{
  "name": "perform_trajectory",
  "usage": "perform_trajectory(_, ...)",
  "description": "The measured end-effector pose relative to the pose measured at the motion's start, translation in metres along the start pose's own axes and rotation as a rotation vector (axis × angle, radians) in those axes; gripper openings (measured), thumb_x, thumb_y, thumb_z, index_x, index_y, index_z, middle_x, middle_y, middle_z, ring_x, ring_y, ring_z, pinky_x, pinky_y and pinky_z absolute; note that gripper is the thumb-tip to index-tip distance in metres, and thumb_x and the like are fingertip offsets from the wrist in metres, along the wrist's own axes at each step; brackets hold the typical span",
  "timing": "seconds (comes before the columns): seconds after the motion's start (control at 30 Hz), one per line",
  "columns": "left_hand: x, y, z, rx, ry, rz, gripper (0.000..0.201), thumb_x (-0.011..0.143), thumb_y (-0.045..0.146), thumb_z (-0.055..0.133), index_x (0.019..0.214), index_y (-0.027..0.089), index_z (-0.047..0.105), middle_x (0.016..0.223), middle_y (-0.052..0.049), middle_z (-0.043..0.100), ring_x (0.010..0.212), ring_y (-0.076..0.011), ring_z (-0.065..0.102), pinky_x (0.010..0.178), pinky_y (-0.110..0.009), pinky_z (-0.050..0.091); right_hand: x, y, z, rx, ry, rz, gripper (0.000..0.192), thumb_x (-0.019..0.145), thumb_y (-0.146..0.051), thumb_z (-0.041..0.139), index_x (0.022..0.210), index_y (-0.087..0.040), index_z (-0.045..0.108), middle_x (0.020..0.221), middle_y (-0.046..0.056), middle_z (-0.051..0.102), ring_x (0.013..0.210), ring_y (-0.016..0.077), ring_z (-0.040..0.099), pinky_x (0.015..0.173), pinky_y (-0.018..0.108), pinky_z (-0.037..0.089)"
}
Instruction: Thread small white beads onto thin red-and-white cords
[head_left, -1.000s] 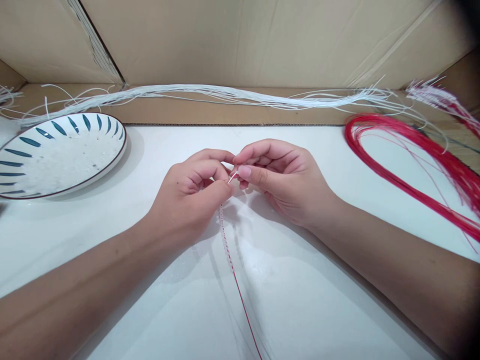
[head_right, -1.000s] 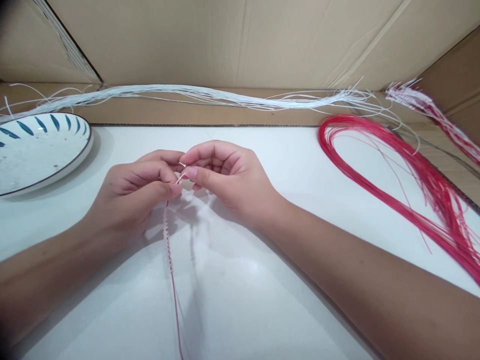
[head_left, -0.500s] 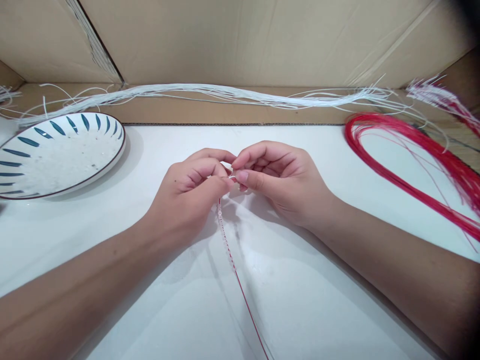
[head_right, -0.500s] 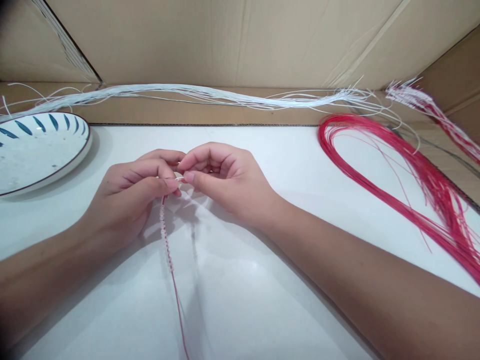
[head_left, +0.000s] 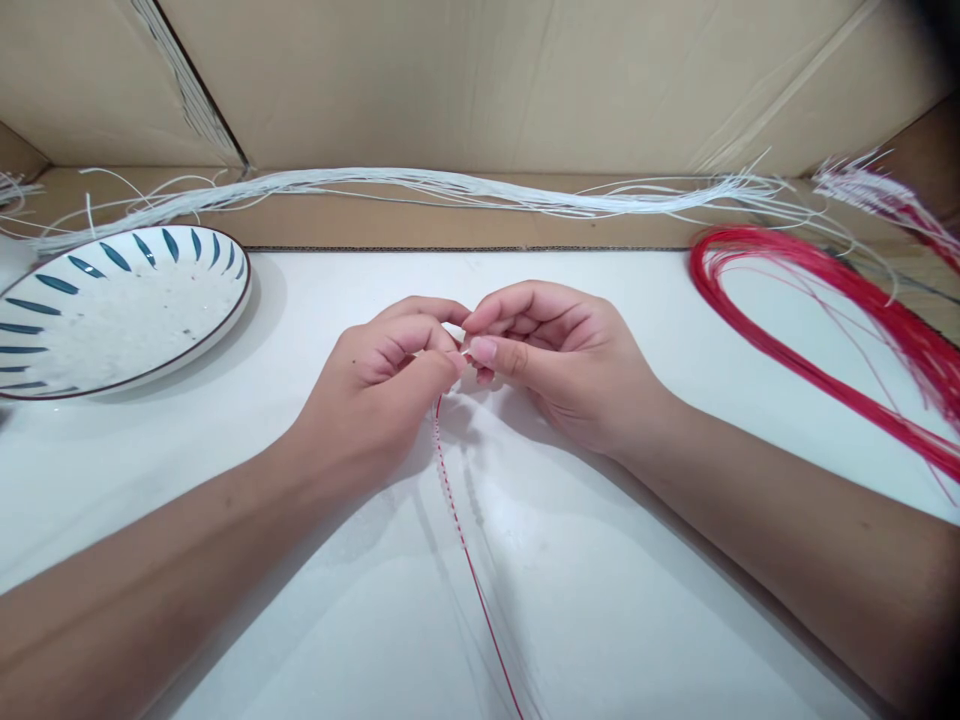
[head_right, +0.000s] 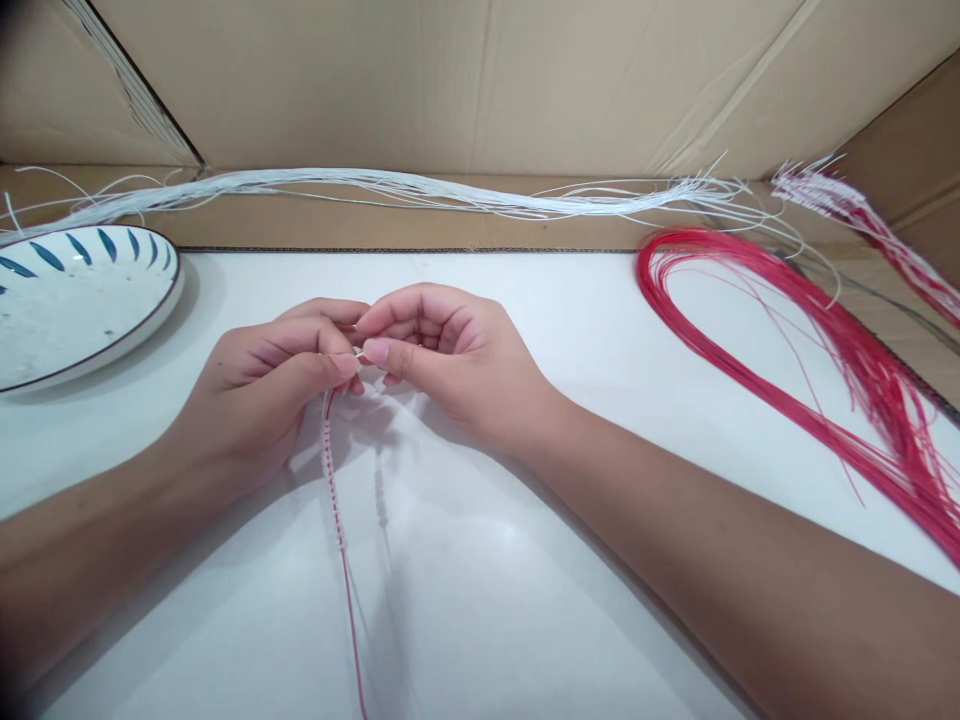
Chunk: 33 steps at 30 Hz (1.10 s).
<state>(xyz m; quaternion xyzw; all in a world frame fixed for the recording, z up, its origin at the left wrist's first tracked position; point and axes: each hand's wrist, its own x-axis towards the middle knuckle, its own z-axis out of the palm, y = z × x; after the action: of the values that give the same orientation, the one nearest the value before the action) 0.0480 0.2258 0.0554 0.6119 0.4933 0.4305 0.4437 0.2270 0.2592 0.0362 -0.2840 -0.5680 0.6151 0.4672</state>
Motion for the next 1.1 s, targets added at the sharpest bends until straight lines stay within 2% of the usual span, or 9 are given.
perform_trajectory(0.23, 0.0001, 0.0037, 0.0023, 0.041, 0.01, -0.007, 0.024, 0.083, 0.02, 0.061, 0.058, 0.02, 0.064, 0.116, -0.003, 0.07, 0.106, -0.0242, 0.065, 0.083, -0.036, 0.052, -0.0001, -0.001, 0.0, 0.017, 0.025, 0.042, 0.027, 0.075, -0.031, 0.092, 0.091, -0.02, 0.073, 0.084, 0.0, 0.072, 0.073, 0.0127, 0.068, 0.07, 0.027, 0.06)
perform_trajectory(0.5, -0.0015, 0.0055, 0.0019, 0.093, 0.015, 0.009, 0.024, 0.085, 0.023, 0.064, 0.062, 0.021, 0.067, 0.116, -0.003, 0.071, 0.108, -0.0219, 0.065, 0.083, -0.032, 0.051, 0.0008, 0.0004, -0.001, 0.036, 0.031, 0.042, 0.028, 0.074, -0.029, 0.092, 0.091, -0.019, 0.072, 0.082, 0.0, 0.071, 0.071, 0.0124, 0.068, 0.069, 0.026, 0.06)
perform_trajectory(0.67, -0.0013, 0.0042, 0.0006, 0.076, -0.009, 0.035, 0.023, 0.09, 0.032, 0.068, 0.071, 0.022, 0.076, 0.114, -0.004, 0.072, 0.113, -0.0207, 0.065, 0.083, -0.029, 0.053, 0.0014, 0.0008, -0.0016, 0.018, 0.096, -0.002, 0.017, 0.078, -0.018, 0.084, 0.089, -0.02, 0.072, 0.08, -0.001, 0.07, 0.069, 0.0113, 0.067, 0.068, 0.026, 0.059)
perform_trajectory(0.9, -0.0005, 0.0024, 0.0026, 0.062, -0.036, 0.046, 0.015, 0.085, 0.022, 0.071, 0.072, 0.024, 0.078, 0.114, -0.004, 0.073, 0.118, -0.0211, 0.064, 0.081, -0.027, 0.053, 0.003, 0.0004, -0.0038, 0.024, 0.157, 0.016, 0.016, 0.079, -0.016, 0.08, 0.091, -0.021, 0.07, 0.079, -0.002, 0.067, 0.063, 0.0091, 0.062, 0.061, 0.024, 0.055)
perform_trajectory(0.97, -0.0005, 0.0025, 0.0029, 0.065, -0.031, 0.05, 0.016, 0.085, 0.022, 0.07, 0.071, 0.024, 0.077, 0.113, -0.004, 0.073, 0.117, -0.021, 0.064, 0.081, -0.027, 0.053, 0.0029, 0.0003, -0.0038, 0.016, 0.152, 0.019, 0.018, 0.079, -0.018, 0.08, 0.092, -0.021, 0.069, 0.079, -0.002, 0.067, 0.063, 0.0096, 0.062, 0.062, 0.024, 0.055)
perform_trajectory(1.1, 0.0003, 0.0022, 0.0029, 0.069, 0.007, 0.067, 0.015, 0.084, 0.023, 0.071, 0.07, 0.024, 0.077, 0.108, -0.003, 0.071, 0.103, -0.0186, 0.066, 0.075, -0.027, 0.053, 0.0027, 0.0002, -0.0022, 0.013, 0.066, 0.036, 0.027, 0.077, -0.022, 0.085, 0.097, -0.021, 0.068, 0.081, -0.002, 0.068, 0.069, 0.0117, 0.065, 0.066, 0.026, 0.057)
